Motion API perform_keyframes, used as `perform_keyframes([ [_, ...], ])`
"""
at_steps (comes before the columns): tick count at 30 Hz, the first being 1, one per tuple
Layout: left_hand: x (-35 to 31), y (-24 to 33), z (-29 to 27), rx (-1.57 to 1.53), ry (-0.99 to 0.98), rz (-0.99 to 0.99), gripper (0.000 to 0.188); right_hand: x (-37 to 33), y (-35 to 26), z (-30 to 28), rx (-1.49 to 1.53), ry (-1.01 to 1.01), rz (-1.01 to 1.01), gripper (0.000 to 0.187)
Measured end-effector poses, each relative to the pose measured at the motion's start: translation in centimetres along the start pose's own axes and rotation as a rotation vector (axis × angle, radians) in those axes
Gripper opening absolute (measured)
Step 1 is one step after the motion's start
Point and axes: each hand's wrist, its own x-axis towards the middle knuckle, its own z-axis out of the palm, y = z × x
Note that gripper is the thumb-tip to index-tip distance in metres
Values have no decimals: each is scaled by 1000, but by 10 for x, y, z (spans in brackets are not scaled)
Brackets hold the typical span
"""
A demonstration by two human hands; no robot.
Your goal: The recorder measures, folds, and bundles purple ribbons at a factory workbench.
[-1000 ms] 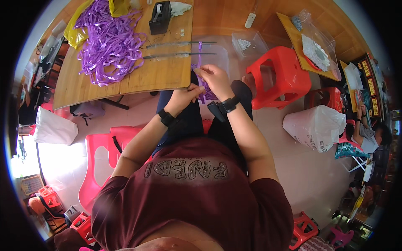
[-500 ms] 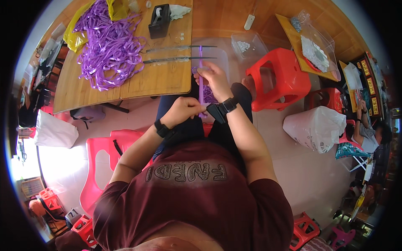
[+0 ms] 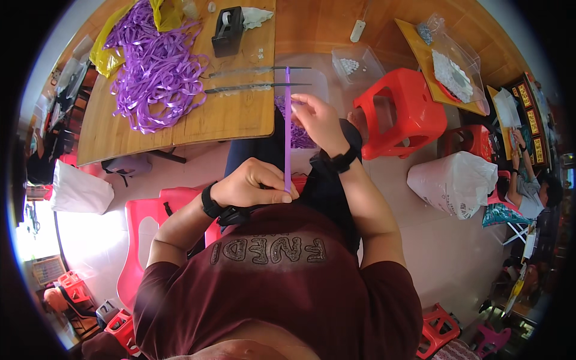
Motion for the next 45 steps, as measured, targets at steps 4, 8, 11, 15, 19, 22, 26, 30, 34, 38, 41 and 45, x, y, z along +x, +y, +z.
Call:
perform_keyframes([
  [4,5,1,-7,-137,-83,-87,13,-22,-13,-2,-263,-72,-309,34],
  [8,12,3,-7,-305,-123,-187,15,-18,-26,-7,-566,-154,-898,31],
  [11,21,12,-22,-104,-52,59,14,4,-51,-11,-667,-154,-1028,33],
  [15,44,67,-63,536,209,-3,25,69,-89,-25,-796,42,-1159,27],
  [19,74,71,-107,242,589,-41,32,147,-84,-32,-801,103,-989,22],
  [22,97,63,-132,219,632,-28,33,187,-52,-40,-749,24,-753,15],
  [26,118,42,-154,389,595,-78,31,205,-12,-32,-669,14,-576,14],
  [30,137,20,-163,590,460,-192,25,202,9,-29,-693,-62,-211,21],
  [34,152,-18,-172,735,204,-237,26,204,53,-38,-537,-226,-53,23],
  [38,153,-64,-179,908,108,-220,24,176,77,-29,-238,-228,166,27],
  [41,153,-70,-176,887,143,-147,23,151,84,-35,-235,-246,220,32],
  [45,152,-69,-179,849,151,-179,24,117,77,-35,-15,-135,236,23],
])
